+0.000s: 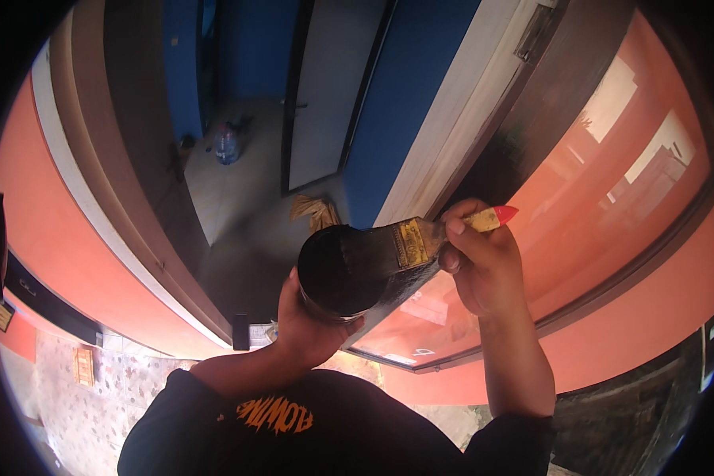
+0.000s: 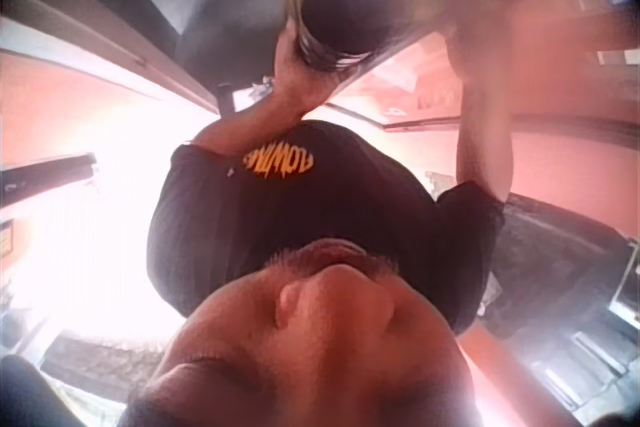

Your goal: The person paints a door frame black using a brush and a small paint can. They repeatedly dip the brush into the can and apply paint along the vertical edge of the frame, occasionally wiping excess paint with a cloth.

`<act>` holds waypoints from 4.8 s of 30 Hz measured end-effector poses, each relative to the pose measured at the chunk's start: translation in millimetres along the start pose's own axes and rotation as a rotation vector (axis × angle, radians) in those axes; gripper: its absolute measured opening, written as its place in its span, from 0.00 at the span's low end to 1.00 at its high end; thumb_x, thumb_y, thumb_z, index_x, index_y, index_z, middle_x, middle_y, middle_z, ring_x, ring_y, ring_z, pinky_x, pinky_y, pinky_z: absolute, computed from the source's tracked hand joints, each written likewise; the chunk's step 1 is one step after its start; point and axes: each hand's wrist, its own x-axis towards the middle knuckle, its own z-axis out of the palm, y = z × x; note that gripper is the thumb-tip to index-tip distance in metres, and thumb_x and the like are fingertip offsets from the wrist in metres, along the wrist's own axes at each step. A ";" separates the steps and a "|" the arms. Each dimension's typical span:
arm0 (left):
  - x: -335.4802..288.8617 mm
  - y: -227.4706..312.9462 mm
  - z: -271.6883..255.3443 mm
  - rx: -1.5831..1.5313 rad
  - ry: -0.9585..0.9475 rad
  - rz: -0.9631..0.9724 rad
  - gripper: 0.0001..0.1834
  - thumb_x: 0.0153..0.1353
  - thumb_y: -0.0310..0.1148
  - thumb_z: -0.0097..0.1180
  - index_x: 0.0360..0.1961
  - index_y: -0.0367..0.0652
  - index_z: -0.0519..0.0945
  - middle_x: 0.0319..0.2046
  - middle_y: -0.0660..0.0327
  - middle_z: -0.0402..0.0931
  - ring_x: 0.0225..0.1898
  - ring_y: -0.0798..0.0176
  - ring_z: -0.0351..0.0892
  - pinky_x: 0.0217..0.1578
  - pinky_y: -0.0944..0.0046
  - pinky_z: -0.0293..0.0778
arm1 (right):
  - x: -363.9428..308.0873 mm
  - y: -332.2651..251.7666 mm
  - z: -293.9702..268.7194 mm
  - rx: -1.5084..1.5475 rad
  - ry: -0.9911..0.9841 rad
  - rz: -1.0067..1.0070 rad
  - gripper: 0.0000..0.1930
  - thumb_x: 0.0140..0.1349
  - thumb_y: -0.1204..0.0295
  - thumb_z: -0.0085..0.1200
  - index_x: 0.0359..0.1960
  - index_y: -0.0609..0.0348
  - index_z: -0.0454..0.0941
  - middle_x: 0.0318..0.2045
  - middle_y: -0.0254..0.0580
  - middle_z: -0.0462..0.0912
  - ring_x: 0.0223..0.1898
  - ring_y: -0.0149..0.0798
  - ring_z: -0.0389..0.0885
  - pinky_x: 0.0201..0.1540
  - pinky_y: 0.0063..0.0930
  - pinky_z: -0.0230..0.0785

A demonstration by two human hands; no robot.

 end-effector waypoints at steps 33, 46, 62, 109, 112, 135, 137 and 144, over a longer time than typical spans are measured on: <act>8.7 -5.4 0.2 0.023 -0.027 -0.002 0.34 0.69 0.66 0.44 0.65 0.55 0.71 0.61 0.62 0.74 0.62 0.57 0.73 0.58 0.48 0.67 | -9.6 -40.4 43.1 -1.376 -0.441 -0.906 0.14 0.45 0.79 0.72 0.33 0.52 0.81 0.30 0.36 0.83 0.28 0.42 0.84 0.28 0.31 0.77; 20.9 -10.1 -1.0 -0.043 0.048 -0.036 0.30 0.71 0.64 0.43 0.62 0.57 0.73 0.59 0.65 0.76 0.59 0.60 0.74 0.58 0.50 0.68 | -16.0 -16.6 -4.2 -0.452 -0.067 -0.522 0.07 0.68 0.77 0.57 0.45 0.61 0.74 0.36 0.42 0.82 0.37 0.31 0.83 0.37 0.24 0.75; 41.7 -22.0 -13.4 -0.126 -0.007 -0.082 0.38 0.67 0.69 0.41 0.62 0.50 0.74 0.54 0.54 0.79 0.52 0.52 0.80 0.46 0.51 0.81 | -8.9 -20.2 -23.9 0.269 0.174 -0.740 0.06 0.73 0.69 0.53 0.45 0.57 0.73 0.36 0.43 0.82 0.34 0.38 0.84 0.39 0.36 0.80; 20.1 -15.4 -38.8 -0.018 0.037 -0.174 0.37 0.65 0.69 0.43 0.63 0.55 0.74 0.57 0.60 0.78 0.57 0.56 0.78 0.50 0.51 0.76 | 41.3 -191.3 44.8 -1.366 0.741 -1.498 0.09 0.60 0.68 0.64 0.30 0.58 0.77 0.21 0.36 0.81 0.23 0.36 0.80 0.27 0.29 0.71; 22.7 -14.8 -41.7 -0.032 0.054 -0.192 0.36 0.65 0.69 0.42 0.63 0.56 0.74 0.57 0.60 0.78 0.57 0.56 0.78 0.50 0.50 0.76 | 53.0 -217.1 46.9 -1.361 0.771 -1.665 0.09 0.60 0.68 0.63 0.31 0.57 0.77 0.21 0.36 0.81 0.23 0.35 0.80 0.27 0.28 0.70; 20.5 -11.8 -53.1 -0.010 0.049 -0.223 0.32 0.67 0.66 0.45 0.61 0.56 0.73 0.59 0.63 0.76 0.60 0.55 0.74 0.57 0.46 0.69 | 73.8 -232.3 46.4 -1.478 0.761 -1.503 0.12 0.66 0.64 0.62 0.34 0.61 0.78 0.23 0.34 0.82 0.26 0.24 0.78 0.31 0.22 0.70; 20.9 -10.9 -56.1 -0.020 0.033 -0.219 0.33 0.67 0.67 0.46 0.61 0.56 0.73 0.59 0.63 0.76 0.60 0.55 0.74 0.57 0.46 0.69 | 68.8 -224.8 47.1 -1.462 0.735 -1.414 0.12 0.63 0.64 0.62 0.32 0.60 0.78 0.19 0.36 0.80 0.22 0.29 0.78 0.28 0.26 0.69; 17.7 -7.4 -55.4 -0.011 0.010 -0.216 0.33 0.66 0.67 0.47 0.61 0.56 0.73 0.59 0.63 0.76 0.60 0.54 0.74 0.57 0.46 0.69 | 51.7 -233.0 58.0 -1.428 0.716 -1.474 0.12 0.66 0.65 0.63 0.34 0.61 0.78 0.23 0.35 0.83 0.26 0.26 0.79 0.32 0.23 0.71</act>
